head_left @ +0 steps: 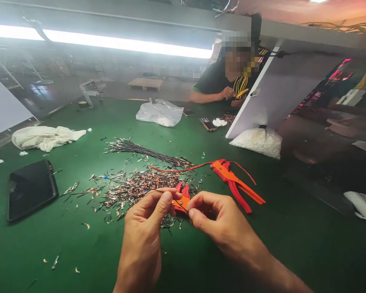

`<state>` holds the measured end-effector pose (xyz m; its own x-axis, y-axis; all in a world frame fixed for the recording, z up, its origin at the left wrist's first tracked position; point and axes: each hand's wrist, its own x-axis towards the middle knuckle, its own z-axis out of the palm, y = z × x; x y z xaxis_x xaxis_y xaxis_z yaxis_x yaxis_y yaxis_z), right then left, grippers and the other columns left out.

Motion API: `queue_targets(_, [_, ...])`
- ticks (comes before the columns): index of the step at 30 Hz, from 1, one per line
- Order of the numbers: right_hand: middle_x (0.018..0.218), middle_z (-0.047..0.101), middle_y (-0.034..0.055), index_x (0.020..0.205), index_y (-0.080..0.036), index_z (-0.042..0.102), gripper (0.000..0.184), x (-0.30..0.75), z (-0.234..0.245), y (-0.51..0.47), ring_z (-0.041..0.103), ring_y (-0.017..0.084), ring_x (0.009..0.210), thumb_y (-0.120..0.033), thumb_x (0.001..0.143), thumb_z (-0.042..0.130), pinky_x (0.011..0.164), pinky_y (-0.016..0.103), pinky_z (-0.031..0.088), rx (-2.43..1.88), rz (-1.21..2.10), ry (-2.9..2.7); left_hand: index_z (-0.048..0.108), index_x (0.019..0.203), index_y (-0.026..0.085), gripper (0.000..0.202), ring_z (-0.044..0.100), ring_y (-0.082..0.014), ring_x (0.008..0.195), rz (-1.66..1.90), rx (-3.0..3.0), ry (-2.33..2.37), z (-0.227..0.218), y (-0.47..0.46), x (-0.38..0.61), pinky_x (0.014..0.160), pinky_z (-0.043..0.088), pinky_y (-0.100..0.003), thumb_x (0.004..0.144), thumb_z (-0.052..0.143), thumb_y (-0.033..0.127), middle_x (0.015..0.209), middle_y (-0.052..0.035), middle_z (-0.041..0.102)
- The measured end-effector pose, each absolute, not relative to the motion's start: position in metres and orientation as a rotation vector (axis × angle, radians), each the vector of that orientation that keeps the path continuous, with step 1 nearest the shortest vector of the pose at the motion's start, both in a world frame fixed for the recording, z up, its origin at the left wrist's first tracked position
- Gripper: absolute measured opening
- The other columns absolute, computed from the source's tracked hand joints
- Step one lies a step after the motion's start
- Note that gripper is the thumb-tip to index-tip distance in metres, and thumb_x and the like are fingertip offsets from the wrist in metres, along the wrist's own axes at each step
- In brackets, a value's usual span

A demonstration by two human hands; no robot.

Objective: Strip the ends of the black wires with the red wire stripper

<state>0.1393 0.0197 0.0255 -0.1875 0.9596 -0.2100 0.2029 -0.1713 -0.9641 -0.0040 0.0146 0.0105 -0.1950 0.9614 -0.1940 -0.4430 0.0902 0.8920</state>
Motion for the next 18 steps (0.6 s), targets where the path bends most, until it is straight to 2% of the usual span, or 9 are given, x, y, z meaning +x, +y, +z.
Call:
queue_targets(2, [0.061,0.056,-0.0022,0.063,-0.017,0.061,0.012,0.140,0.022,0.026,0.046,0.012,0.060,-0.028,0.068,0.061,0.057,0.026,0.035,-1.338,1.635,-1.305,0.079,0.077,0.015,0.026,0.059,-0.0076,0.057,1.408,0.632,1.088,0.009,0.016,-0.003,0.058,0.053,-0.015,0.066,0.089,0.037,0.074,-0.0024,0.074])
queue_targets(4, [0.058,0.054,-0.0031,0.059,-0.017,0.058,0.013,0.140,0.014,0.030,0.043,0.010,0.058,-0.028,0.066,0.061,0.056,0.025,0.033,-1.317,1.696,-1.261,0.078,0.077,0.016,0.022,0.057,-0.0079,0.052,1.398,0.645,1.061,0.007,0.015,-0.002,0.051,0.051,-0.016,0.069,0.086,0.034,0.070,-0.0019,0.073])
queue_targets(8, [0.056,0.056,-0.0030,0.062,-0.018,0.058,0.011,0.136,-0.003,0.033,0.041,0.009,0.048,-0.029,0.064,0.057,0.047,0.023,0.031,-1.384,1.611,-1.277,0.074,0.074,0.020,0.006,0.058,-0.0091,0.051,1.449,0.833,1.072,-0.002,0.009,0.000,0.050,0.052,-0.017,0.078,0.077,0.023,0.063,0.0009,0.070])
queue_targets(11, [0.050,0.052,-0.0052,0.062,-0.020,0.055,0.009,0.134,-0.012,0.033,0.041,0.009,0.041,-0.030,0.063,0.055,0.040,0.022,0.033,-1.422,1.550,-1.262,0.073,0.074,0.021,0.010,0.059,-0.0083,0.051,1.479,1.036,1.176,-0.004,0.003,0.004,0.051,0.051,-0.015,0.082,0.069,0.016,0.059,0.0028,0.068])
queue_targets(13, [0.048,0.051,-0.0065,0.064,-0.022,0.053,0.009,0.133,-0.015,0.034,0.043,0.010,0.039,-0.030,0.064,0.053,0.039,0.023,0.038,-1.445,1.493,-1.239,0.073,0.074,0.022,0.013,0.059,-0.0075,0.050,1.499,1.126,1.227,-0.003,0.002,0.006,0.051,0.050,-0.014,0.082,0.067,0.015,0.059,0.0039,0.068])
queue_targets(16, [0.052,0.055,-0.0057,0.070,-0.022,0.054,0.012,0.135,-0.015,0.036,0.051,0.012,0.040,-0.033,0.068,0.052,0.043,0.027,0.048,-1.450,1.413,-1.238,0.073,0.077,0.023,0.007,0.062,-0.0091,0.052,1.511,1.073,1.283,0.000,0.005,0.003,0.054,0.053,-0.017,0.082,0.068,0.022,0.063,0.0035,0.070])
queue_targets(18, [0.054,0.057,-0.0044,0.072,-0.021,0.056,0.015,0.138,-0.013,0.038,0.053,0.013,0.042,-0.036,0.072,0.052,0.045,0.030,0.050,-1.462,1.335,-1.270,0.073,0.078,0.022,0.014,0.064,-0.0125,0.051,1.441,1.016,1.417,0.001,0.007,-0.003,0.052,0.054,-0.022,0.083,0.069,0.035,0.065,0.0018,0.071])
